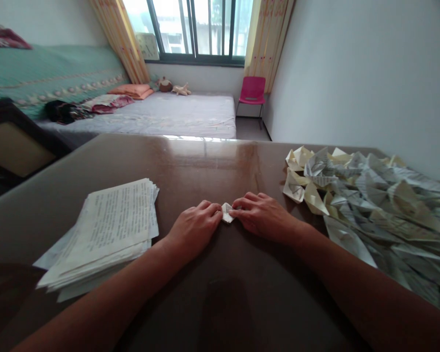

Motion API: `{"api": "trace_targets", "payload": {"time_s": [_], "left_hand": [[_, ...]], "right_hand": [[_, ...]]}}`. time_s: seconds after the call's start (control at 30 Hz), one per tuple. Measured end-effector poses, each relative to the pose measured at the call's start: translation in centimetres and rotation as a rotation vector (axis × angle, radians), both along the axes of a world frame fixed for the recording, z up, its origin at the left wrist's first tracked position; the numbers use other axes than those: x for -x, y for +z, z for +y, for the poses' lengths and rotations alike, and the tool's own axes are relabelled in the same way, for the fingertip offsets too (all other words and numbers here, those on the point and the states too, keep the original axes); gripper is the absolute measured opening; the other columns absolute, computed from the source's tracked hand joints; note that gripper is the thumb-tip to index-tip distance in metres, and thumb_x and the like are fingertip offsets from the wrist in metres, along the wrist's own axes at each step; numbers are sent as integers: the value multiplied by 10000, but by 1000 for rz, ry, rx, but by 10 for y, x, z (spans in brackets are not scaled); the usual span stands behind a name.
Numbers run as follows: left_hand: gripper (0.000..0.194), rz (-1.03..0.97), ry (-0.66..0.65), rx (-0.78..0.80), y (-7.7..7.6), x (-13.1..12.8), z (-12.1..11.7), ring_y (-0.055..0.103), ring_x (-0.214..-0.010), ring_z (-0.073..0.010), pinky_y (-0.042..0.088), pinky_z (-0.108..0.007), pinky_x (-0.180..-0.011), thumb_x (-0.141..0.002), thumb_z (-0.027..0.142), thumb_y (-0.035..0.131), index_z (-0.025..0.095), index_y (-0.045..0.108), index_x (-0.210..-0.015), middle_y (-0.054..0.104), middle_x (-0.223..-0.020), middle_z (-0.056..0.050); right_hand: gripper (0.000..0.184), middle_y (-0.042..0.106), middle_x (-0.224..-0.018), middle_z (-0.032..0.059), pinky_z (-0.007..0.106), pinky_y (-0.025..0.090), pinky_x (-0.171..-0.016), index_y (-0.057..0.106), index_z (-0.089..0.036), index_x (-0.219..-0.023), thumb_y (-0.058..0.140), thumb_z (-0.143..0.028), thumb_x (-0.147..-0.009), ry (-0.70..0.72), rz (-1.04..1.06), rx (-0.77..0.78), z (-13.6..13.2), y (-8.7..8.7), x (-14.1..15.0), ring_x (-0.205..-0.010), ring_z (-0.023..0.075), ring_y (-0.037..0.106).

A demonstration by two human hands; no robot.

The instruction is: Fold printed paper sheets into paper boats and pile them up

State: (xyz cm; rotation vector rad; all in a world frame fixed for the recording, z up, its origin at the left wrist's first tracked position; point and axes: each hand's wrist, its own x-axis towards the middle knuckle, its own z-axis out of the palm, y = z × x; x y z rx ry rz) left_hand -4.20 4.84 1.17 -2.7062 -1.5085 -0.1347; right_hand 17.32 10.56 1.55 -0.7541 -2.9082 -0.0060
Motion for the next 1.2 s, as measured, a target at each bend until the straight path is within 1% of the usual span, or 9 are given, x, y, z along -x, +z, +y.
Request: {"api": "trace_targets", "payload": {"time_s": [0.13,0.23,0.43,0.63,0.83,0.93,1.07,1.13,1.2], "left_hand": [[362,130,1,-16,7,-8,-10,560,-1096,-233,504,-361,-849,-933,143,425,159,509,-1284,597,-1259,-95],[412,222,2,-34,9,-13,-16,553,-1136,-257,510,-398,-841,-947,151,386,153,458,-1352,543,-1343,-118],[452,305,29,-64,-1,-21,-22,498,-1233,-297,492,-425,-900,-941,119,342,82,436,-1382,459,-1422,-174],[462,308,-3,-104,-13,-26,-23,427,-1305,-288,411,-418,-1028,-919,77,335,21,448,-1364,439,-1434,-184],[442,278,8,-75,-12,-26,-16,468,-1235,-290,474,-399,-910,-937,114,342,48,450,-1361,445,-1431,-174],[428,250,25,-70,-10,-24,-9,481,-1188,-283,480,-401,-865,-938,122,362,60,449,-1352,470,-1405,-166],[379,203,67,-74,-8,-22,-2,502,-1113,-254,463,-387,-830,-947,133,381,106,479,-1312,558,-1272,-127],[364,191,83,-85,-7,-22,-2,509,-1078,-244,448,-382,-832,-945,139,401,130,489,-1298,585,-1197,-110],[361,209,84,-94,-6,-23,-3,524,-1026,-246,442,-383,-813,-934,129,420,110,498,-1286,603,-1128,-114]], "right_hand": [[309,600,-1169,82,344,409,-800,553,-217,-1238,476,-229,-939,0,-93,-67,-9,1,4,-1010,213,524],[341,586,-1179,117,355,427,-821,521,-158,-1274,462,-197,-940,-18,-116,-102,-18,-2,9,-1031,225,520],[396,566,-1259,167,416,462,-801,508,-56,-1299,425,-112,-917,-131,-143,-201,-43,-14,21,-1040,281,513],[425,572,-1271,173,480,390,-949,493,0,-1309,426,-66,-894,-176,-70,-274,-53,-24,29,-1099,296,480],[379,604,-1160,157,452,423,-800,523,-46,-1273,427,-92,-909,-234,-87,-248,-43,-25,35,-1015,278,489],[337,610,-1089,147,421,418,-739,551,-65,-1228,428,-104,-917,-260,-101,-229,-36,-22,37,-991,268,489],[306,608,-1081,126,410,409,-723,562,-94,-1206,433,-130,-931,-279,-92,-210,-28,-19,37,-1002,262,487],[296,611,-1072,124,413,407,-730,572,-96,-1189,438,-124,-927,-268,-94,-220,-28,-20,37,-998,261,486],[307,610,-1078,131,417,407,-740,569,-84,-1192,445,-101,-911,-250,-88,-246,-33,-21,36,-992,261,483]]}}
